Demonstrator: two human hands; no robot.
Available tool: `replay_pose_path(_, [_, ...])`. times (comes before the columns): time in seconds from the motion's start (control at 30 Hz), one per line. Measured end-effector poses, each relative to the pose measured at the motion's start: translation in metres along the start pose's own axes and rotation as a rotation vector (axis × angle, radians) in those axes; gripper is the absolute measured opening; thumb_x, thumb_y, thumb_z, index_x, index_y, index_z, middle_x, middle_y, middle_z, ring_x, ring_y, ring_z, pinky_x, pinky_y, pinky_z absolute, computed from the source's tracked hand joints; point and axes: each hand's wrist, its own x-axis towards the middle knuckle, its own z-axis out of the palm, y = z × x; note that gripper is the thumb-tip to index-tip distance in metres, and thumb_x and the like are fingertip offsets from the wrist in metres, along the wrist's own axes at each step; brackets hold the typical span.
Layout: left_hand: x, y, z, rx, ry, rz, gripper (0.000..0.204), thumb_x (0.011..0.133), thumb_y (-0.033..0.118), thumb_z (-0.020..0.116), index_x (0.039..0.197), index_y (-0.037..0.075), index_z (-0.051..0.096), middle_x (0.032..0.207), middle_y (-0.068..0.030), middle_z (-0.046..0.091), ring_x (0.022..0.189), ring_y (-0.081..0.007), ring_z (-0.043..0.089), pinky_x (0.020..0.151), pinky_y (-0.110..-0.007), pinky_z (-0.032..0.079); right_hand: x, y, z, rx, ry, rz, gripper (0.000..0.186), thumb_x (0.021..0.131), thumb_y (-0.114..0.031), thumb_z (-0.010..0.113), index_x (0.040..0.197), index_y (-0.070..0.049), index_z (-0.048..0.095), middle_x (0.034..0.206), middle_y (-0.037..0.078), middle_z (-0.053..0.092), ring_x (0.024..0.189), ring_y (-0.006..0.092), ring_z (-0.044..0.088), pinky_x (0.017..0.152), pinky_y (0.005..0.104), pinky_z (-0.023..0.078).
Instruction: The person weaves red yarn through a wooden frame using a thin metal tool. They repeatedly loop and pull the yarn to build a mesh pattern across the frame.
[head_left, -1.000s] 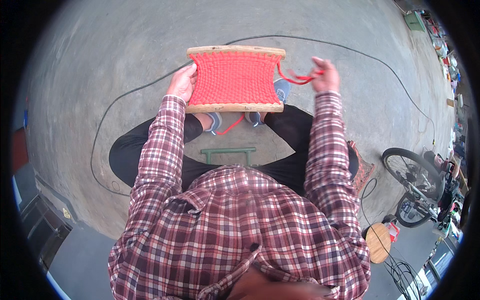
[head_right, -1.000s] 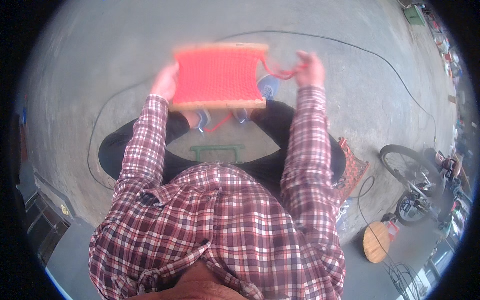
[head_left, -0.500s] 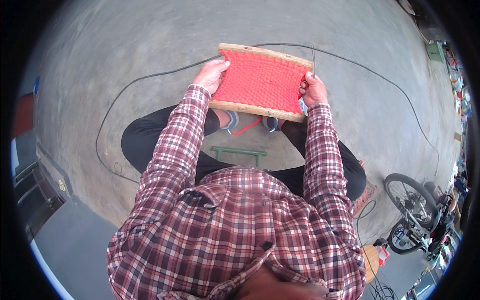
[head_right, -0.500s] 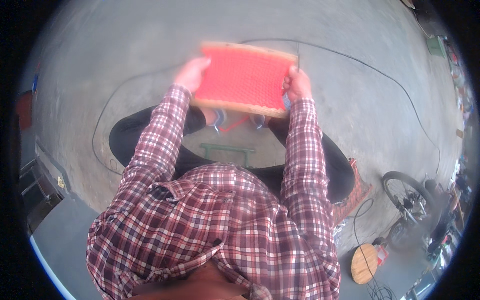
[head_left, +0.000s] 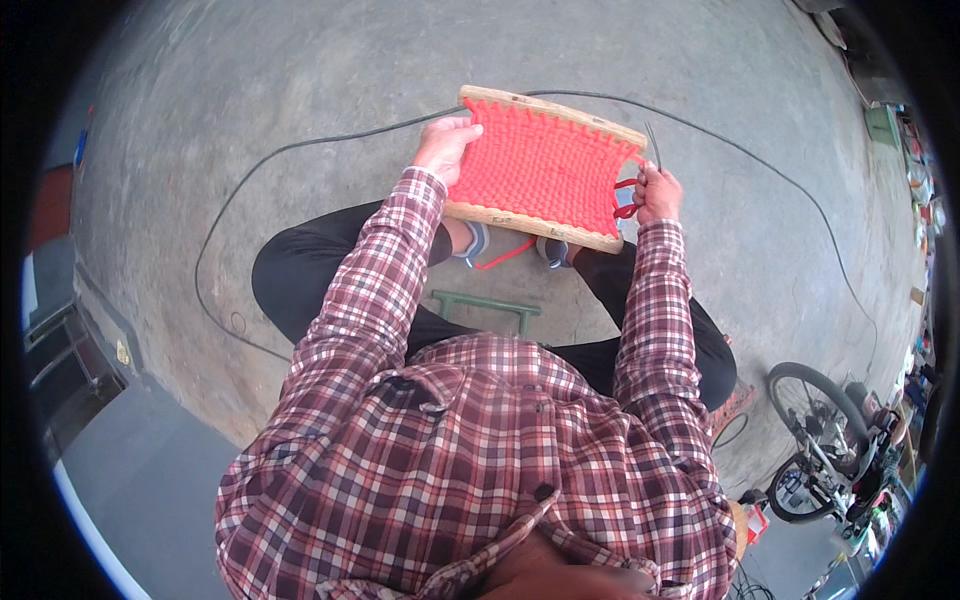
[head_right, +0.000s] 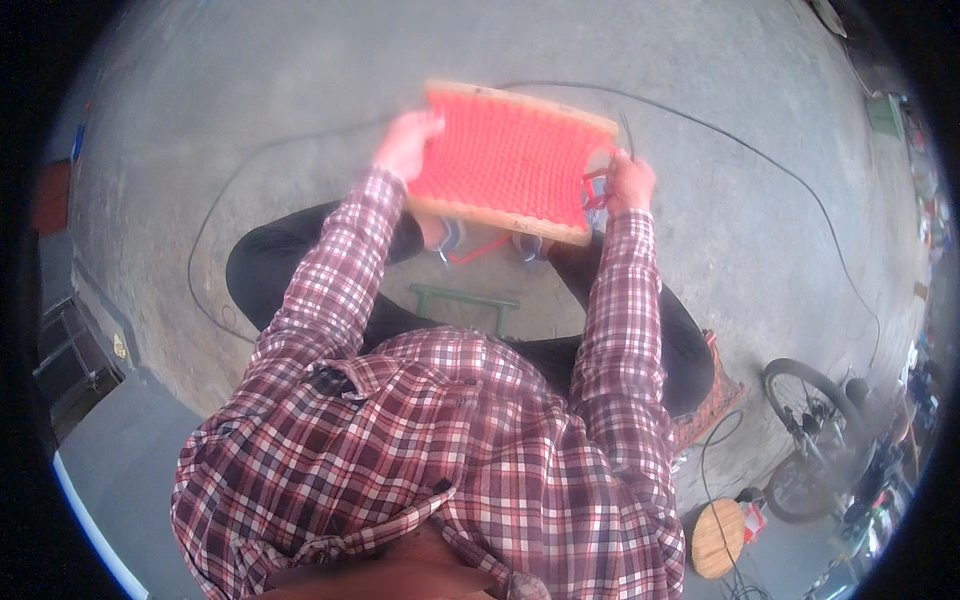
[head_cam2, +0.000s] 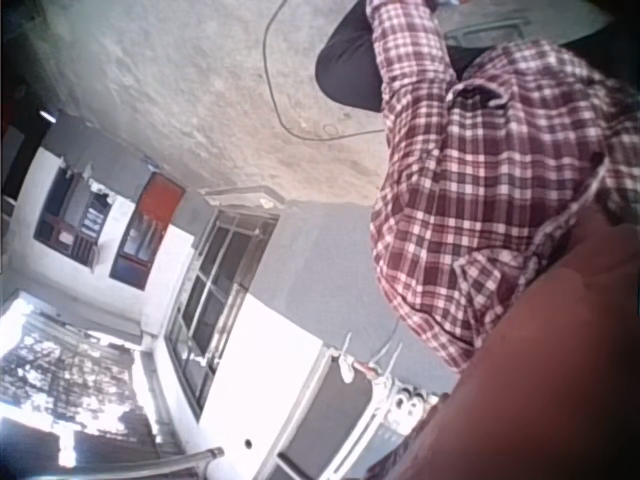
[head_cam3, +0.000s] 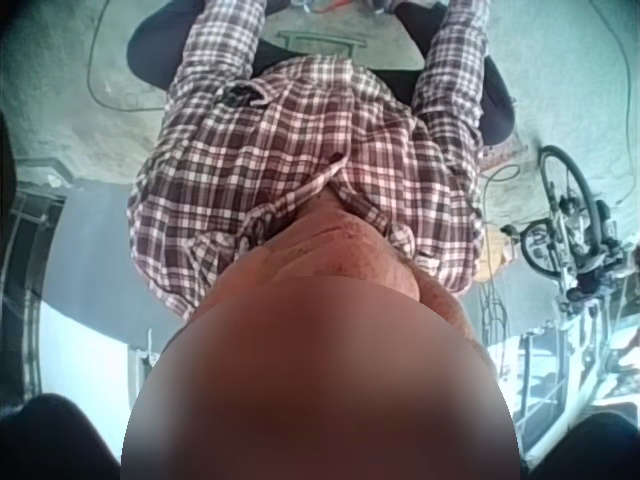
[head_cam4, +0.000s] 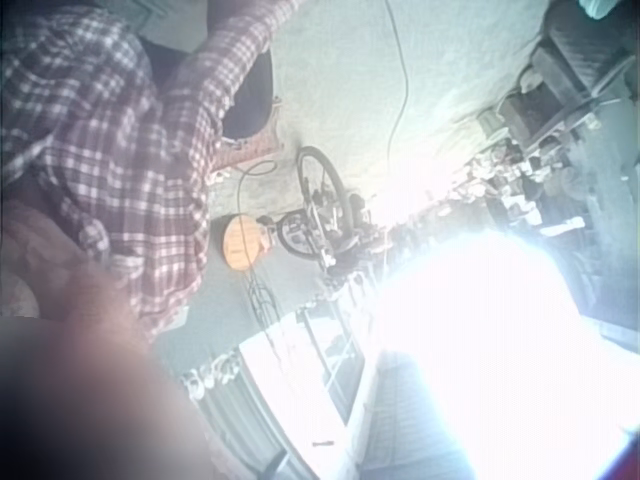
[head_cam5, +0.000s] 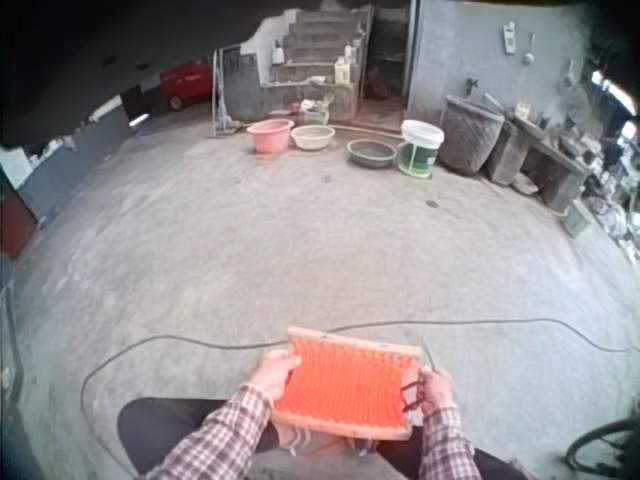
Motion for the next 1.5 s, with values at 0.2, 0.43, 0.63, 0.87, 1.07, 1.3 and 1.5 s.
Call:
replay_pose_path(0.2, [-0.012,0.016,0.016,-0.098,-0.007,0.012,0.025,0.089,0.017,0.058,0.107,0.0,0.058,0.106,-0.0075,0.061,0.098,-0.0152,0.055,0.089,-0.031,0.041,-0.004,0.009,0.011,0.154,-0.031,-0.05,0.018,0.093,-0.02,0.052,0.084,-0.004,0.051,0.06,-0.001,0.043,0.045,0.0082,0.036,0.039,0.0238,0.026])
replay_pose_path(0.43, [-0.002,0.012,0.032,0.02,0.068,0.039,0.017,0.086,0.013,0.063,0.097,0.001,0.06,0.092,-0.0077,0.064,0.081,-0.0132,0.059,0.075,-0.029,0.047,-0.009,0.001,0.009,0.055,0.014,-0.036,0.025,0.088,-0.024,0.061,0.083,-0.001,0.051,0.062,0.002,0.047,0.042,0.009,0.037,0.035,0.0269,0.027])
replay_pose_path(0.63, [0.014,0.006,0.028,0.11,0.105,0.111,0.015,0.085,0.011,0.064,0.091,-0.002,0.06,0.084,-0.0071,0.064,0.072,-0.0131,0.059,0.065,-0.028,0.048,-0.011,-0.004,0.011,0.148,0.067,-0.019,0.022,0.087,-0.02,0.059,0.083,0.0,0.051,0.062,0.003,0.048,0.042,0.0097,0.037,0.035,0.0273,0.027])
replay_pose_path(0.87, [0.009,0.01,0.025,0.046,0.159,0.071,0.01,0.084,0.01,0.065,0.085,0.002,0.06,0.069,-0.0016,0.059,0.052,-0.0078,0.048,0.048,-0.023,0.04,-0.01,-0.007,-0.005,0.247,0.119,-0.029,0.01,0.085,-0.01,0.057,0.081,-0.002,0.053,0.064,0.003,0.049,0.043,0.0102,0.039,0.037,0.0273,0.026])
replay_pose_path(1.07, [-0.007,0.007,0.024,0.105,0.127,0.073,0.011,0.083,0.012,0.066,0.083,0.003,0.061,0.069,-0.0005,0.059,0.053,-0.0071,0.048,0.048,-0.022,0.039,-0.013,-0.002,-0.009,0.141,0.197,-0.026,0.019,0.086,-0.012,0.059,0.071,-0.007,0.049,0.06,0.0,0.044,0.039,0.0076,0.031,0.035,0.0239,0.02])
replay_pose_path(1.3, [-0.001,0.007,0.036,0.794,0.383,0.493,0.03,0.075,0.016,0.073,0.097,0.001,0.06,0.091,-0.0107,0.062,0.083,-0.0221,0.058,0.074,-0.034,0.048,-0.005,-0.005,0.002,-0.031,0.401,-0.305,0.02,0.089,-0.02,0.057,0.085,0.0,0.061,0.071,0.004,0.055,0.053,0.0096,0.045,0.045,0.0255,0.034])
replay_pose_path(1.5, [-0.016,0.012,0.06,1.441,0.158,0.737,0.046,0.072,0.025,0.074,0.111,0.009,0.057,0.113,-0.0115,0.054,0.108,-0.0305,0.049,0.092,-0.042,0.041,-0.015,-0.009,0.02,-0.721,0.145,-0.679,0.024,0.089,-0.021,0.054,0.098,-0.002,0.064,0.093,0.018,0.062,0.087,0.0284,0.061,0.078,0.0386,0.048])
